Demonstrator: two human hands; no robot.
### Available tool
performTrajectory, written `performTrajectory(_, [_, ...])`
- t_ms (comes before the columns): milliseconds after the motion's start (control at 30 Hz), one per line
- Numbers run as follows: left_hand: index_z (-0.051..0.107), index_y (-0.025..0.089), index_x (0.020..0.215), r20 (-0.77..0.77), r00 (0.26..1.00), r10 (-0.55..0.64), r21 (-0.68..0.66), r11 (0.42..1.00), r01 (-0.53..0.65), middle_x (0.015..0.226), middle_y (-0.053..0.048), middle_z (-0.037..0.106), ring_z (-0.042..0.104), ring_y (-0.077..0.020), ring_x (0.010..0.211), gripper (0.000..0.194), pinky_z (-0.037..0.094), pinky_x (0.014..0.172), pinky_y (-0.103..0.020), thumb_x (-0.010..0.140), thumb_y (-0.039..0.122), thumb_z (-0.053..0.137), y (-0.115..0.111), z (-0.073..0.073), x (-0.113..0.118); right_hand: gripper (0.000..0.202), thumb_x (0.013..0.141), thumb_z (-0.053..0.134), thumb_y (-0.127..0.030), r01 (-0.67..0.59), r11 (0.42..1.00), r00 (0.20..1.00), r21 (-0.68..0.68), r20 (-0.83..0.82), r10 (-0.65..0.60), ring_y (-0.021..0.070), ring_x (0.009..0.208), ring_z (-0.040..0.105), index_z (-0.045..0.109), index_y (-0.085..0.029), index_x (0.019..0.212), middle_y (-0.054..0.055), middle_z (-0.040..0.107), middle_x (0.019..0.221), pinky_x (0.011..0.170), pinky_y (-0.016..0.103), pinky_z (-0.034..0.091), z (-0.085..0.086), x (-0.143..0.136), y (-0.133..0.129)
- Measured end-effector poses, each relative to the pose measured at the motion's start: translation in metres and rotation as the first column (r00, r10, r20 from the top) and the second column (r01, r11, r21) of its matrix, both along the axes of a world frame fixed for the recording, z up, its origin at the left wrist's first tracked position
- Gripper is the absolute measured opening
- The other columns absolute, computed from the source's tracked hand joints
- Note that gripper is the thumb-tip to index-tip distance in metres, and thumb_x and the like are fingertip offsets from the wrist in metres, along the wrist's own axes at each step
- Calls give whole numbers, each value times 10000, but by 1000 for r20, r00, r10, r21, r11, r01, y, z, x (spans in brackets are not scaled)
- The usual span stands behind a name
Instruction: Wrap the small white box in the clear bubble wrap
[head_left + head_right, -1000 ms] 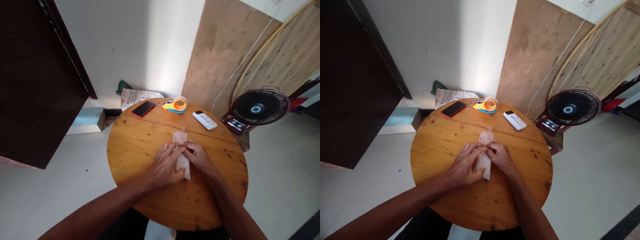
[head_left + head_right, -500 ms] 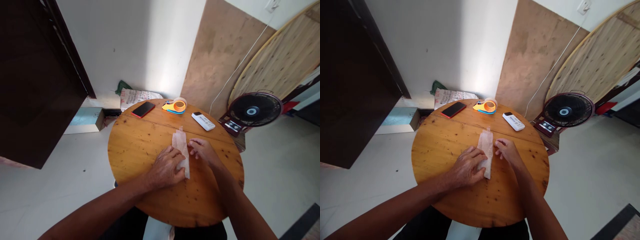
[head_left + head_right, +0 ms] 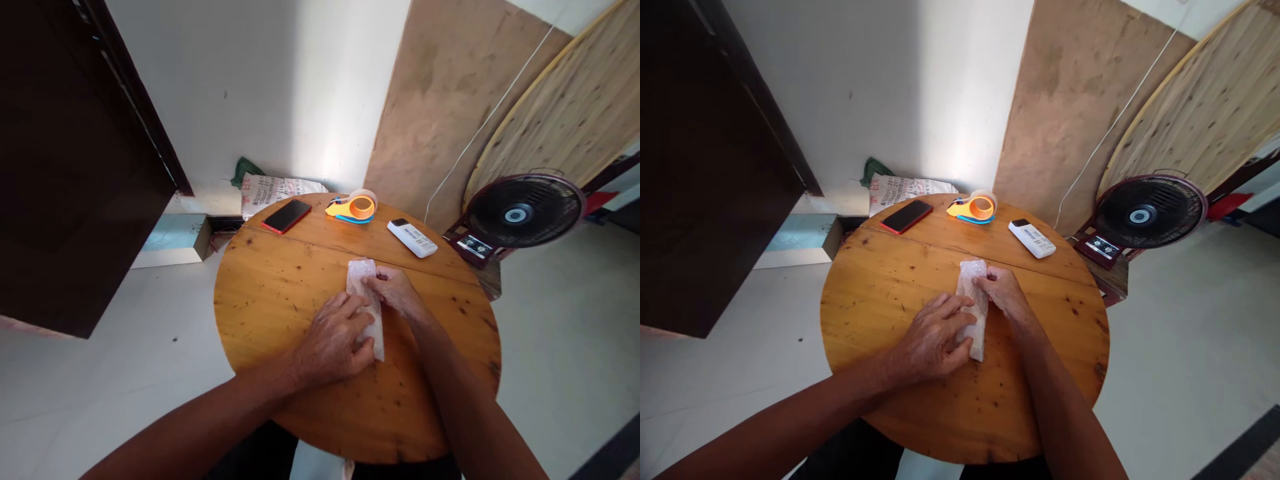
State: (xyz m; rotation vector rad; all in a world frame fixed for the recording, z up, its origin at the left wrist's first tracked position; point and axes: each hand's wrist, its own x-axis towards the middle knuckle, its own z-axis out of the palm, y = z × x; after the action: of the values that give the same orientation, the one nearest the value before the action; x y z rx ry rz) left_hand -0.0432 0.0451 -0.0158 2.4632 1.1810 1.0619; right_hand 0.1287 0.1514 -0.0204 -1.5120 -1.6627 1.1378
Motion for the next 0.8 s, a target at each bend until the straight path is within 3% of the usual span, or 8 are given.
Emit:
performTrajectory(133, [638, 196, 923, -44, 999, 26, 6, 1000, -26, 1251, -44, 577, 532, -244, 989, 179, 428, 897, -415, 764, 247, 573, -1, 1, 1, 269, 676, 619, -401, 29, 975, 978, 221, 196, -73, 89, 487, 373, 501, -185, 569, -49, 467, 516, 442, 218, 254, -9, 0, 2])
performTrajectory(267, [621, 192, 935, -64, 998, -4, -67, 998, 0, 1085, -50, 644, 553, -231, 948, 178, 449, 864, -387, 775, 229, 554, -2, 4, 2, 240, 702, 589, -371, 24, 956, 951, 291, 289, -111, 99, 508, 377, 509, -186, 571, -44, 457, 529, 463, 229, 236, -12, 0, 0])
performTrajectory(333, [608, 185, 943, -44, 999, -15, -105, 994, 11, 1015, -51, 648, 559, -220, 937, 182, 455, 864, -369, 775, 214, 544, -1, 4, 2, 248, 703, 593, -375, 41, 957, 965, 286, 236, -112, 98, 507, 367, 497, -188, 572, -48, 441, 527, 463, 231, 239, -11, 0, -2])
performTrajectory(433, [591, 176, 954, -8, 1000, -17, -136, 991, 16, 969, -53, 640, 563, -214, 928, 198, 463, 855, -352, 763, 198, 543, -1, 2, 3, 240, 701, 611, -389, 59, 976, 997, 208, 27, -66, 94, 506, 368, 515, -186, 616, -55, 446, 542, 467, 229, 272, -6, 0, -6])
performTrajectory(600, [590, 183, 962, 28, 1000, -6, -170, 985, 11, 925, -45, 630, 566, -208, 893, 215, 476, 803, -331, 751, 194, 549, 2, -2, 3, 251, 695, 655, -391, -35, 999, 955, 8, -293, 36, 103, 552, 456, 608, -169, 801, -33, 561, 656, 495, 226, 340, 16, 1, -17])
performTrajectory(700, [599, 188, 963, 55, 998, -2, -181, 983, 12, 936, -42, 622, 571, -201, 903, 219, 484, 811, -321, 747, 193, 560, 3, -2, 3, 274, 670, 685, -390, -67, 997, 938, -41, -343, 49, 112, 580, 497, 612, -174, 822, -16, 609, 709, 532, 234, 380, 28, 1, -25])
performTrajectory(800, [613, 214, 1031, 77, 997, 10, -161, 987, 3, 1098, -54, 576, 569, -199, 960, 290, 491, 848, -330, 743, 207, 580, 2, -2, 2, 273, 679, 680, -389, -83, 996, 944, -19, -322, 73, 116, 579, 510, 615, -175, 836, -14, 621, 709, 538, 235, 392, 36, 2, -33])
